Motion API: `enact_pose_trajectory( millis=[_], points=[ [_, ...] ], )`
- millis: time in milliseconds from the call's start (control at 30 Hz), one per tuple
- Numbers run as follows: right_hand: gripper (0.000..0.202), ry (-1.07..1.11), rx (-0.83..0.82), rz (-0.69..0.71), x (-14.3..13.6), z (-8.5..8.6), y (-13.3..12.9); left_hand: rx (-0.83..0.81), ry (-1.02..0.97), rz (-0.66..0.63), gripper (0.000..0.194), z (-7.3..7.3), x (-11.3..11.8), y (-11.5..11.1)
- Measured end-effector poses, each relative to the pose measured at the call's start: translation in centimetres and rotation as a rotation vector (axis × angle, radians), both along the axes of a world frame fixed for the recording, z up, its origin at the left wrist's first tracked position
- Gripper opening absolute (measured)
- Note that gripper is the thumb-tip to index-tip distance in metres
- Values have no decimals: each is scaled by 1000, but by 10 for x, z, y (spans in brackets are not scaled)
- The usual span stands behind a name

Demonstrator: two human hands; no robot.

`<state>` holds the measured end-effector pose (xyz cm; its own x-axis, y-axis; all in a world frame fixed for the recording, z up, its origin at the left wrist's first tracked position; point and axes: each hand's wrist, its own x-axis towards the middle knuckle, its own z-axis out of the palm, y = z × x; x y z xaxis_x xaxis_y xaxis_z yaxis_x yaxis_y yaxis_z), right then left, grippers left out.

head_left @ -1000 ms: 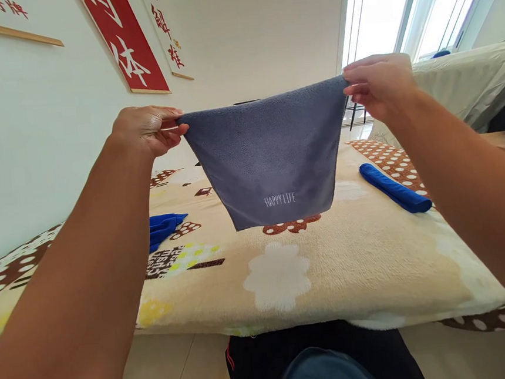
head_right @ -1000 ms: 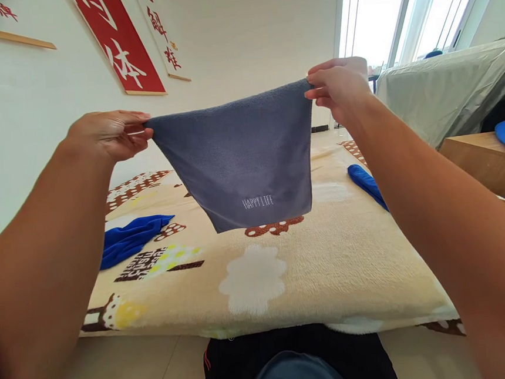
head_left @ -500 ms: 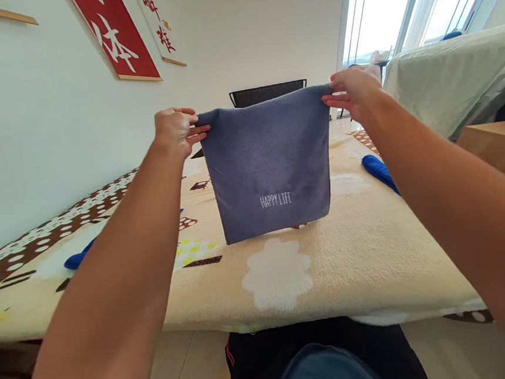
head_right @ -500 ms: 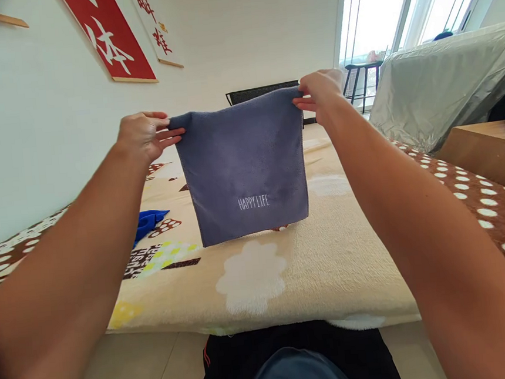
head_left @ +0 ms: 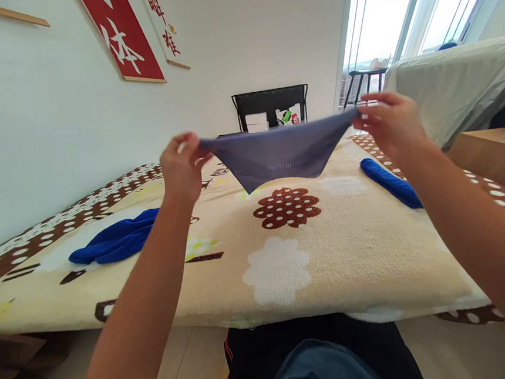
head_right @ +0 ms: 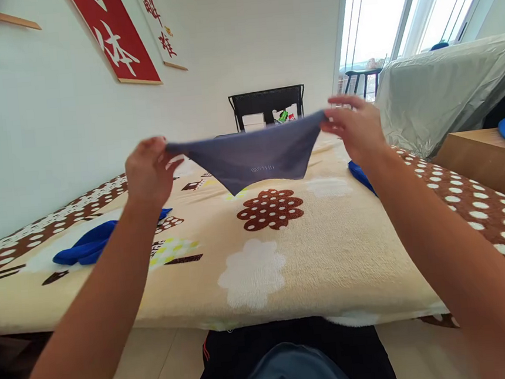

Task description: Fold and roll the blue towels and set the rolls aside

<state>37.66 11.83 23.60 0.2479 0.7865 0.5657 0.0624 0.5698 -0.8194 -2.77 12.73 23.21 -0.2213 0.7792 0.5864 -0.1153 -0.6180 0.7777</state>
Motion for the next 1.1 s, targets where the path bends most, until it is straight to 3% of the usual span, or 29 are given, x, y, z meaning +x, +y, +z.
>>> enact_pose_trajectory(
  millis=[100, 200, 267, 300, 367, 467, 567, 700, 867, 1100],
  points=[
    [38, -78, -146, -8, 6, -80, -65, -163, 211, 71, 32, -82, -12, -65],
    [46, -127, -408, 75, 11, -163, -123, -430, 395, 34, 31, -164, -26, -130],
    [53, -163, -562, 145, 12, -203, -150, -524, 499, -18, 30, -199, -33, -162],
    [55, -194, -610, 190, 13, -216, -160, -530, 541, -13, 30, -210, -35, -174],
    [57, -262, -666, 281, 13, -230, -171, -530, 601, -16, 33, -218, -38, -187],
    [55, -301, -672, 320, 13, -233, -176, -560, 596, -26, 40, -215, -36, -188],
    [55, -298, -645, 256, 13, -236, -175, -564, 542, 3, 42, -214, -30, -178],
    [57, -284, -637, 194, 13, -246, -172, -490, 487, 56, 37, -226, -25, -170],
    [63, -253, -675, 177, 14, -252, -174, -462, 437, 47, 34, -238, -31, -175],
    [70, -203, -695, 125, 15, -253, -178, -461, 466, 33, 29, -239, -38, -181]
  ],
)
